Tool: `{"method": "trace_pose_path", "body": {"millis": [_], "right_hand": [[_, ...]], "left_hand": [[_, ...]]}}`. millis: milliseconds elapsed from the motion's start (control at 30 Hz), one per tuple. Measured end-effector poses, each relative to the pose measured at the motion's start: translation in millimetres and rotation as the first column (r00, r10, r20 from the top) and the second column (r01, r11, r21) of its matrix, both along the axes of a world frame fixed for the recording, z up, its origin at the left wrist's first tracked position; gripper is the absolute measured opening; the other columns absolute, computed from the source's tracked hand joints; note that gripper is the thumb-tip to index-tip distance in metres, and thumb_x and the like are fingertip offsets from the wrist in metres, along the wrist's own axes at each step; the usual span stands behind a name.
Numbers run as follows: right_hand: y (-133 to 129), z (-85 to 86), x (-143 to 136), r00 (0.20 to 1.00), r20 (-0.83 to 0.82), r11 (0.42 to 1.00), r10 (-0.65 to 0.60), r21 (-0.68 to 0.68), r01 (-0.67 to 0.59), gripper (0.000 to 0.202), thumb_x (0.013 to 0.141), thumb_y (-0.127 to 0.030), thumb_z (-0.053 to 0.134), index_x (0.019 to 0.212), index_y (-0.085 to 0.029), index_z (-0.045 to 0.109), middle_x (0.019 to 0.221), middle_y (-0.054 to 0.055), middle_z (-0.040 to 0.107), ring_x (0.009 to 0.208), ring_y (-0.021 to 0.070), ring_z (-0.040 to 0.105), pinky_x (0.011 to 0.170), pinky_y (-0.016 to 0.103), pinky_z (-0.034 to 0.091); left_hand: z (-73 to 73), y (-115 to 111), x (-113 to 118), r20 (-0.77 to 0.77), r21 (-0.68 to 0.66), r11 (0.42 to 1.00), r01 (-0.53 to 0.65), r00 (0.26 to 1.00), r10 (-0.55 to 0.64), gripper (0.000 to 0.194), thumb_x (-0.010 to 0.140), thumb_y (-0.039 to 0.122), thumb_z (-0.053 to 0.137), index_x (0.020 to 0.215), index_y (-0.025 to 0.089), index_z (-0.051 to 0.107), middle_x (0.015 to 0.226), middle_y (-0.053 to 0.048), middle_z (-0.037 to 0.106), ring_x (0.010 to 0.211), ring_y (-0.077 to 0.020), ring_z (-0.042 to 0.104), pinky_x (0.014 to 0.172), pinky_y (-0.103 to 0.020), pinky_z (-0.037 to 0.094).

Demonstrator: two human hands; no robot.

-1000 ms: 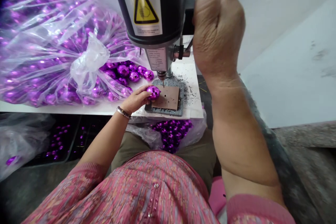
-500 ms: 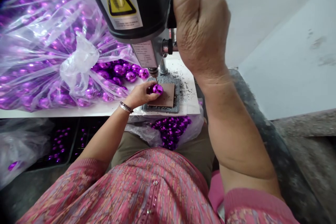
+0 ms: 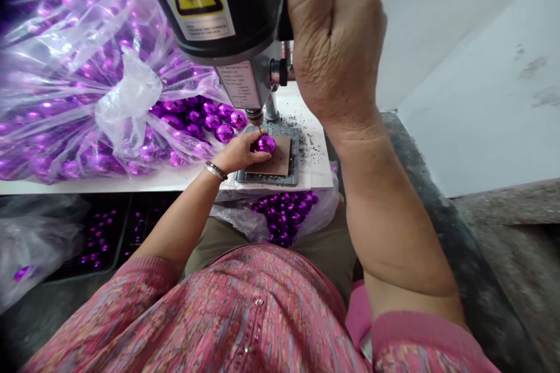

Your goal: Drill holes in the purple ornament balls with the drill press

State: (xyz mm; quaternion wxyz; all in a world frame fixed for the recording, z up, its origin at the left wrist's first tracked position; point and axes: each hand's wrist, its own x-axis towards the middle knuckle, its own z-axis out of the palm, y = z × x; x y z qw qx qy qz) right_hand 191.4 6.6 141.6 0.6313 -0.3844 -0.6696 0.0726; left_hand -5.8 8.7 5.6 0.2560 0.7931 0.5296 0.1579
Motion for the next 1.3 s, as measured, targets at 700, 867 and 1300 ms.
{"method": "trace_pose_path", "body": {"millis": [700, 867, 1300], "right_hand": [[-21.8, -19.8, -8.6, 0.993, -0.069, 0.995, -0.099, -0.026, 0.098, 0.026, 0.095, -0.043, 0.039, 0.084, -0.02, 0.036, 0.074, -0.003, 0.047, 0.062, 0.0034, 0.043, 0.075, 0.023, 0.044], [-31.1, -24.1, -10.0, 0.984, -0.069, 0.985, -0.165, -0.057, 0.161, 0.02, 0.093, -0.032, 0.045, 0.08, -0.019, 0.037, 0.068, -0.006, 0.043, 0.059, 0.0008, 0.037, 0.067, 0.019, 0.035], [-48.1, -63.2, -9.2, 0.946, 0.076, 0.943, -0.316, 0.13, 0.305, 0.018, 0.093, -0.028, 0.049, 0.081, -0.015, 0.046, 0.072, -0.004, 0.04, 0.064, 0.0014, 0.036, 0.061, 0.018, 0.032]], "left_hand": [[-10.9, -3.7, 4.0, 0.127, -0.061, 0.996, -0.059, 0.99, 0.066, 0.041, 0.072, 0.032, 0.078, 0.11, 0.016, 0.07, 0.092, -0.002, 0.072, 0.085, -0.0207, 0.066, 0.081, -0.031, 0.052], [-12.5, -4.2, 4.1, 0.154, -0.057, 0.996, -0.075, 0.985, 0.083, 0.046, 0.071, 0.031, 0.079, 0.114, 0.017, 0.07, 0.096, -0.002, 0.073, 0.089, -0.0209, 0.066, 0.082, -0.03, 0.052], [-15.3, -9.4, 5.8, 0.106, -0.025, 0.995, -0.093, 0.99, 0.095, 0.051, 0.073, 0.035, 0.08, 0.12, 0.019, 0.068, 0.109, -0.007, 0.074, 0.11, -0.0295, 0.067, 0.101, -0.04, 0.052]]}}
